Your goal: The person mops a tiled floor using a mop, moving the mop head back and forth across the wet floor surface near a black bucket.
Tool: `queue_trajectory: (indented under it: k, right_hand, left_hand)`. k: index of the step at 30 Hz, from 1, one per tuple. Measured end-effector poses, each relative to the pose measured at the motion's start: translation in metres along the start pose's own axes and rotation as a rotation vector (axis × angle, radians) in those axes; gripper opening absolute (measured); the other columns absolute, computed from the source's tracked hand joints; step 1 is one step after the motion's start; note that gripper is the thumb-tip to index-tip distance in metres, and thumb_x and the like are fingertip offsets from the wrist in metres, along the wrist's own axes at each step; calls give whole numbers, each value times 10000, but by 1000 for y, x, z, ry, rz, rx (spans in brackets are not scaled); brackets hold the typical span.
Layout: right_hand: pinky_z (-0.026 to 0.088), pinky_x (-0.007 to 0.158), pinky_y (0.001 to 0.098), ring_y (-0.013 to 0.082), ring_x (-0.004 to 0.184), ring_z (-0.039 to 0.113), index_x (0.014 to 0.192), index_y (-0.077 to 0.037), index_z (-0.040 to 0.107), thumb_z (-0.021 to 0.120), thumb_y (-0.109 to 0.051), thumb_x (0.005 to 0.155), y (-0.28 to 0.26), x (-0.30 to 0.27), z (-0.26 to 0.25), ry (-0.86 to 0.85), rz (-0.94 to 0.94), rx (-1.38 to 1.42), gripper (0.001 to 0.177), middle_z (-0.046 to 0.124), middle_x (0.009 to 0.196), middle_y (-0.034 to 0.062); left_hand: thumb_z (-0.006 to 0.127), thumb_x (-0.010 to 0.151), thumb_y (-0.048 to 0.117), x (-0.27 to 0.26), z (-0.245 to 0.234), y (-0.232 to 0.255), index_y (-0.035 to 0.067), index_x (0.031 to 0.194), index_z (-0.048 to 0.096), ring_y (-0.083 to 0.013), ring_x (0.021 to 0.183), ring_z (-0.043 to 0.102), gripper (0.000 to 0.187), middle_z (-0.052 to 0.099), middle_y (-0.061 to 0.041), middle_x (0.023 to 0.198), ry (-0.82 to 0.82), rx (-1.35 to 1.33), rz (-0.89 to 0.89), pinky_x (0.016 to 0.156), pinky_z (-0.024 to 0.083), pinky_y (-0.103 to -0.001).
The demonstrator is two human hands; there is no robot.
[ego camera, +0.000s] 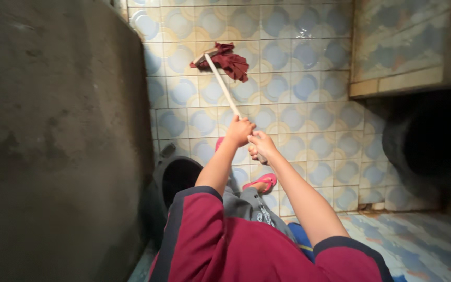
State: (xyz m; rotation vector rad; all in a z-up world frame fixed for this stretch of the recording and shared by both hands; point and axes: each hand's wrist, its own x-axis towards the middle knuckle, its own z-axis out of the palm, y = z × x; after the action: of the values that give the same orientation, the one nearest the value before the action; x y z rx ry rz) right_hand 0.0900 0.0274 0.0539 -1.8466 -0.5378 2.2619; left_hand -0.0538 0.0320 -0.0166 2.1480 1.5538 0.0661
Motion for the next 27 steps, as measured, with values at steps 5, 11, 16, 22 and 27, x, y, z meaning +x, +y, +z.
queue_trajectory:
  k: [5,11,16,22,27]
  right_hand:
    - [348,377,304,130,428,439,1337,-133,441,690,-166,935,-18,42,59,-105,9,-6,474,542,641,91]
    - [389,386,314,120,436,482,1379,-97,496,692,-42,887,-37,58,88,-76,-55,-151,532,565,634,69]
    - [376,382,308,122,435,470,1360,-90,519,706,-64,891,-42,47,61,0,-117,-181,505,553,632,72]
    - [388,395,289,115,464,500,1394,-90,516,703,-105,910,-54,26,-16,86,-67,11,520,605,666,76]
    - [354,402,267,99,464,453,1401,-94,484,708,-104,911,-39,4,-68,199,-82,227,539,580,674,92]
  left_hand:
    - [688,784,302,-14,-24,-73,193,910,671,-192,1014,644,168,722,11,887,76,46,-43,944,385,-486]
    - [695,803,228,-16,-43,-106,201,938,664,-178,1010,645,142,720,28,893,73,78,-65,953,379,-490]
    - [674,832,239,12,-31,-90,224,933,696,-190,1000,641,105,721,30,877,56,98,21,943,376,-503]
    - [671,876,298,77,-19,-28,256,1012,741,-180,1027,631,159,737,27,892,-80,102,155,956,360,-515]
    - [677,862,320,115,-6,34,271,1014,747,-171,1041,627,175,743,34,919,-152,124,295,966,345,-534]
